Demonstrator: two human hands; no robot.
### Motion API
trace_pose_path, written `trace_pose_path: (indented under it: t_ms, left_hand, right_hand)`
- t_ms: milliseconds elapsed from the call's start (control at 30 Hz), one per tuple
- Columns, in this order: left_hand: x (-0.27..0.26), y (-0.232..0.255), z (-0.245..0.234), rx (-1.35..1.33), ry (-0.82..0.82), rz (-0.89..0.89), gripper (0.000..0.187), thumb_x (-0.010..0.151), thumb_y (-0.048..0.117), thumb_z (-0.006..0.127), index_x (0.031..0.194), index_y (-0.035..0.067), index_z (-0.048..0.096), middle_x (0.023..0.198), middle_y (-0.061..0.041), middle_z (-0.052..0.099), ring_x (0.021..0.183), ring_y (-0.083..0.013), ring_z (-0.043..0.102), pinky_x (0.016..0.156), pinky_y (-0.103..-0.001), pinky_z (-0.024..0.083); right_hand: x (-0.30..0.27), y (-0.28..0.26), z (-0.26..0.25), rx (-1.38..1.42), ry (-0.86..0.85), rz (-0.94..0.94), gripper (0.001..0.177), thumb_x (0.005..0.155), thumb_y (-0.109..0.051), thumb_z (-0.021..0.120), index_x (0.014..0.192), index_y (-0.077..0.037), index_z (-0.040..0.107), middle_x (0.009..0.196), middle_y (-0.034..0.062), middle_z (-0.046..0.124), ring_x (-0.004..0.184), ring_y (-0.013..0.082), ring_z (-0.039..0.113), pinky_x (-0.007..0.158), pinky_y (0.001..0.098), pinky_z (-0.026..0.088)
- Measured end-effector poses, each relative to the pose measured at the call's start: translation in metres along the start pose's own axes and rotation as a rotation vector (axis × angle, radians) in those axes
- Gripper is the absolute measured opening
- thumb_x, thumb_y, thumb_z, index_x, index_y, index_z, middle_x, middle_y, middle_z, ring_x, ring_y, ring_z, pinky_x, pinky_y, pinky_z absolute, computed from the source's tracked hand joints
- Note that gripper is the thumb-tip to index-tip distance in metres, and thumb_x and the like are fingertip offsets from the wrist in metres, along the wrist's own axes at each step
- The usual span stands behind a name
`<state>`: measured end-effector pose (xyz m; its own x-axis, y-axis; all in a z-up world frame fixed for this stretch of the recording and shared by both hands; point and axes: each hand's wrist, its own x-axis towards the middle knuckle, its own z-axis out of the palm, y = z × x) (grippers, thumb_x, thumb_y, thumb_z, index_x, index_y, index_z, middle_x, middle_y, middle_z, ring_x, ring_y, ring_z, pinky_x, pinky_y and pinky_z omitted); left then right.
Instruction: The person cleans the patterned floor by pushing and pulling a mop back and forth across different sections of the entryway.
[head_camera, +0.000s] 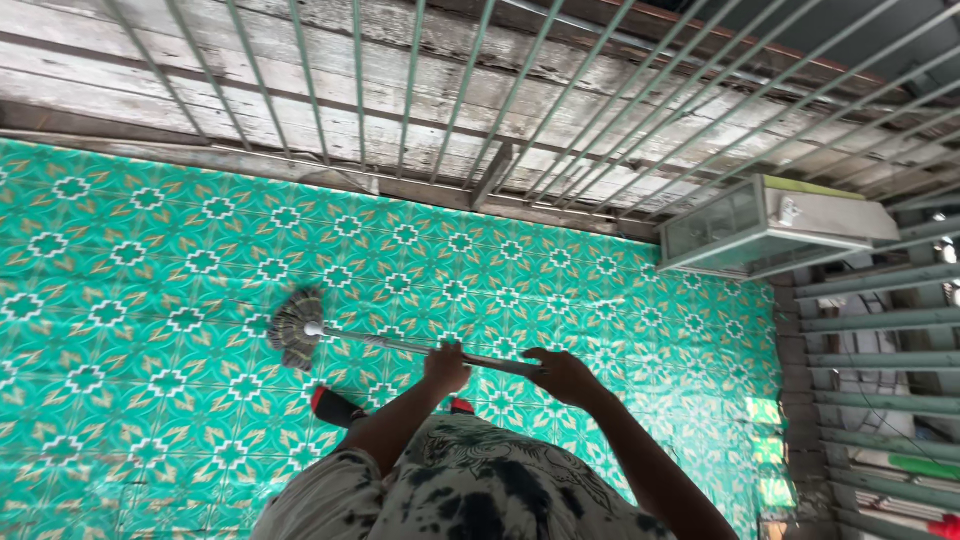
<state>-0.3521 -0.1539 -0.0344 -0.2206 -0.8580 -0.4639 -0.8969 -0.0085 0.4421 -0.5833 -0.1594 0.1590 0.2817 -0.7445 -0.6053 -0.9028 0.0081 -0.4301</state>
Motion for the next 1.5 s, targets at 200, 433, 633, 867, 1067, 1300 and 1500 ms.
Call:
trace_pose_path:
  t_ms: [200,433,633,867,1067,1300,1500]
  left_hand:
    - [0.019,0.128,0.042,0.070,-0.372,0.435,0.065,0.096,0.045,0.065,0.146,0.009,0.046,0.136,-0.018,0.057,0.118,-0.0387,0.062,0.095,-0.054,0.052]
    - [0.010,0.111,0.036,-0.025,-0.236,0.438,0.060,0.092,0.034,0.068,0.144,0.010,0.048,0.136,-0.018,0.055,0.115,-0.0383,0.064,0.093,-0.053,0.053]
    - [0.000,-0.009,-0.023,-0.117,-0.016,0.203,0.061,0.089,0.038,0.070,0.140,0.011,0.051,0.140,-0.014,0.055,0.118,-0.0366,0.064,0.097,-0.049,0.053]
    - [-0.035,-0.144,-0.096,-0.087,0.157,-0.191,0.073,0.091,0.045,0.071,0.148,0.010,0.045,0.156,-0.015,0.044,0.128,-0.0365,0.060,0.104,-0.049,0.052]
    - [-0.062,-0.176,-0.107,-0.095,0.220,-0.291,0.070,0.091,0.040,0.071,0.150,0.015,0.041,0.159,-0.017,0.037,0.128,-0.0401,0.059,0.102,-0.051,0.051]
    - [-0.047,-0.106,-0.062,-0.175,0.211,-0.107,0.058,0.090,0.043,0.072,0.141,0.022,0.055,0.152,-0.014,0.044,0.126,-0.0375,0.059,0.103,-0.050,0.051]
    - [0.000,0.013,-0.009,-0.136,-0.089,0.209,0.044,0.094,0.047,0.068,0.127,0.019,0.066,0.124,-0.009,0.064,0.118,-0.0312,0.062,0.098,-0.049,0.051]
  right_hand:
    - [-0.097,0.134,-0.011,0.237,0.292,0.382,0.038,0.094,-0.035,0.065,0.130,-0.022,0.069,0.085,0.0134,0.081,0.074,0.0202,0.081,0.065,0.0361,0.061]
    - [-0.072,0.140,0.013,0.398,0.376,0.242,0.029,0.095,-0.025,0.061,0.117,-0.016,0.078,0.088,0.0149,0.080,0.066,0.0247,0.078,0.065,0.0398,0.062]
    - [0.033,0.021,0.019,0.069,0.256,-0.215,0.029,0.095,-0.029,0.064,0.115,-0.014,0.077,0.106,0.0135,0.078,0.086,0.0275,0.074,0.076,0.0435,0.060]
    - [0.130,-0.141,0.074,-0.023,0.037,-0.470,0.051,0.087,-0.036,0.075,0.130,-0.010,0.066,0.107,0.0150,0.074,0.091,0.0322,0.073,0.079,0.0464,0.057]
    - [0.147,-0.188,0.086,-0.092,-0.128,-0.556,0.050,0.087,-0.036,0.074,0.130,-0.012,0.065,0.100,0.0137,0.075,0.089,0.0305,0.073,0.076,0.0464,0.057]
    - [0.097,-0.109,0.050,-0.149,-0.171,-0.396,0.041,0.094,-0.032,0.064,0.130,-0.012,0.066,0.090,0.0125,0.075,0.073,0.0250,0.071,0.066,0.0436,0.055]
    - [0.015,0.010,-0.002,-0.120,-0.036,-0.014,0.033,0.093,-0.038,0.066,0.118,-0.019,0.074,0.087,0.0096,0.076,0.073,0.0230,0.073,0.067,0.0394,0.056]
